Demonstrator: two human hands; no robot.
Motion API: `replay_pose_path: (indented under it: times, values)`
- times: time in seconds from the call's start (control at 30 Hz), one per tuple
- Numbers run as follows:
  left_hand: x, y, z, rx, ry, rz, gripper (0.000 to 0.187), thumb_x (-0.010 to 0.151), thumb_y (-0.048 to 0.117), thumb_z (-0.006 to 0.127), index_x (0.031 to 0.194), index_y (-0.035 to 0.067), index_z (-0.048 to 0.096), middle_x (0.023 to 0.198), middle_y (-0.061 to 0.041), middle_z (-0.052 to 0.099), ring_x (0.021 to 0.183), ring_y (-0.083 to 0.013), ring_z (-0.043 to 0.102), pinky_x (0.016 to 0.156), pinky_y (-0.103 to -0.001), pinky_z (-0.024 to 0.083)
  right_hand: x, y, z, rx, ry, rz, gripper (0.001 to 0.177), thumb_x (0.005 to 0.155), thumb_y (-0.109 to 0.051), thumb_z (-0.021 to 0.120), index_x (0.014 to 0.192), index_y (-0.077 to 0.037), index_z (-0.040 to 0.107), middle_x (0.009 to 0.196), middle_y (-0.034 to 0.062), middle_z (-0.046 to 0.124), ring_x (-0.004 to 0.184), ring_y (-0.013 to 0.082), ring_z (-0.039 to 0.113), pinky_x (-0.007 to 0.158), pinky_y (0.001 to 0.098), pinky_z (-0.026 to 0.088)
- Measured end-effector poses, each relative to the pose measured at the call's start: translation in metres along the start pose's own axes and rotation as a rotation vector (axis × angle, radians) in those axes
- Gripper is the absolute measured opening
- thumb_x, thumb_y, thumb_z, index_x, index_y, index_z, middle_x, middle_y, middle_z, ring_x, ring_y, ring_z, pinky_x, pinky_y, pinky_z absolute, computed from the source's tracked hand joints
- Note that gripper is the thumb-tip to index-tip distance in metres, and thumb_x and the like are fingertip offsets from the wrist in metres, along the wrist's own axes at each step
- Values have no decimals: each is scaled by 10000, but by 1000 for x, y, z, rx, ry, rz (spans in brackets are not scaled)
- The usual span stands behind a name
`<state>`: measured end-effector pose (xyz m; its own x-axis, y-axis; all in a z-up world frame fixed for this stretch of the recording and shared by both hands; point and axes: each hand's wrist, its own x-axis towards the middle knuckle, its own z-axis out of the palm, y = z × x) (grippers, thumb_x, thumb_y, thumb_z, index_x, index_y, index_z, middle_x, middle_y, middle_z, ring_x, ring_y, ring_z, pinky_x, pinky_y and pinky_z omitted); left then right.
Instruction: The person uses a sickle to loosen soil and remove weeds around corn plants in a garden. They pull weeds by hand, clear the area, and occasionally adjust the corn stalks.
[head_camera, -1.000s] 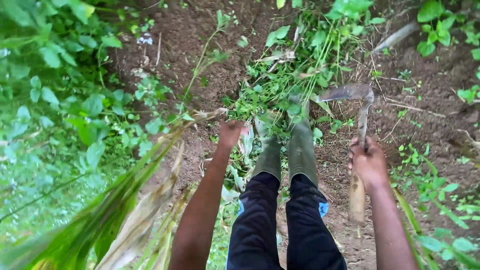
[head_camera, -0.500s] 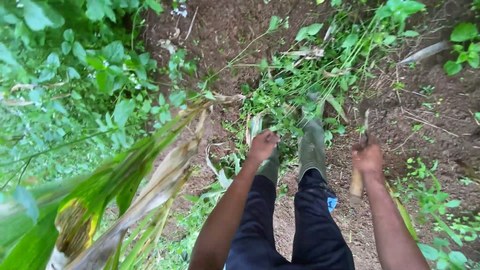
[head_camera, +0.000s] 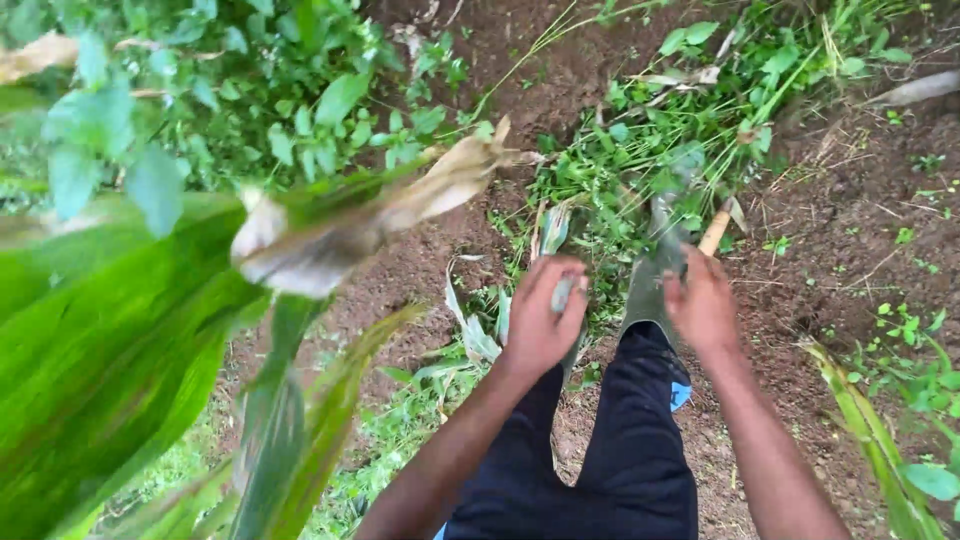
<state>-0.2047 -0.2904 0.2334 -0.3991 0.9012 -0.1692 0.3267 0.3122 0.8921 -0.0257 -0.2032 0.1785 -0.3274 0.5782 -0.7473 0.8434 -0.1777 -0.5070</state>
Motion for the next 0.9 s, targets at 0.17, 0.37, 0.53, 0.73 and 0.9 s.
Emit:
replay_pose_path:
  times: [0.17, 0.37, 0.53, 0.73, 0.9]
  values:
    - [-37, 75, -89, 240, 353, 327, 206, 869, 51, 651, 1067, 5, 680, 969, -155, 639, 903, -337, 646, 813, -444, 548, -24, -106, 24, 303, -81, -460, 515, 962, 20, 581, 1470, 35, 499, 1095, 333, 619, 637, 263, 611, 567, 377, 573]
    - [-16, 82, -188, 635, 515, 659, 617, 900, 64, 668, 1450, 112, 392, 1517, -247, 348, 1391, -423, 383, 1142, -580, 388, -20, -262, 46, 519, -129, -891, 658, 906, -210, 795, 1423, 18, 458, 1161, 262, 611, 1071, 348, 633, 886, 503, 593]
    - [-7, 88, -239, 1056, 559, 382, 410, 1087, 247, 612, 1469, 118, 536, 1615, -176, 328, 1514, -366, 403, 1211, -544, 404, -1, -325, 39, 593, -320, -1006, 383, 1041, -399, 427, 1223, -82, 545, 930, 108, 620, 659, 193, 580, 563, 342, 526]
    - [20, 47, -292, 1244, 542, 235, 399, 1096, 305, 684, 1485, 222, 641, 1659, -102, 188, 1595, -333, 272, 1372, -665, 292, 66, -277, 11, 1148, -280, -484, 301, 1026, -306, 489, 1116, -34, 581, 1136, 119, 762, 698, 104, 728, 542, 182, 647]
    - [31, 65, -296, 1339, 432, 124, 390, 1156, 296, 647, 1505, 149, 741, 1624, -163, 205, 1548, -402, 193, 1339, -642, 307, 95, -250, 2, 1303, -234, 177, 157, 1005, -216, 581, 1048, -75, 529, 993, 87, 726, 797, 189, 725, 734, 293, 654]
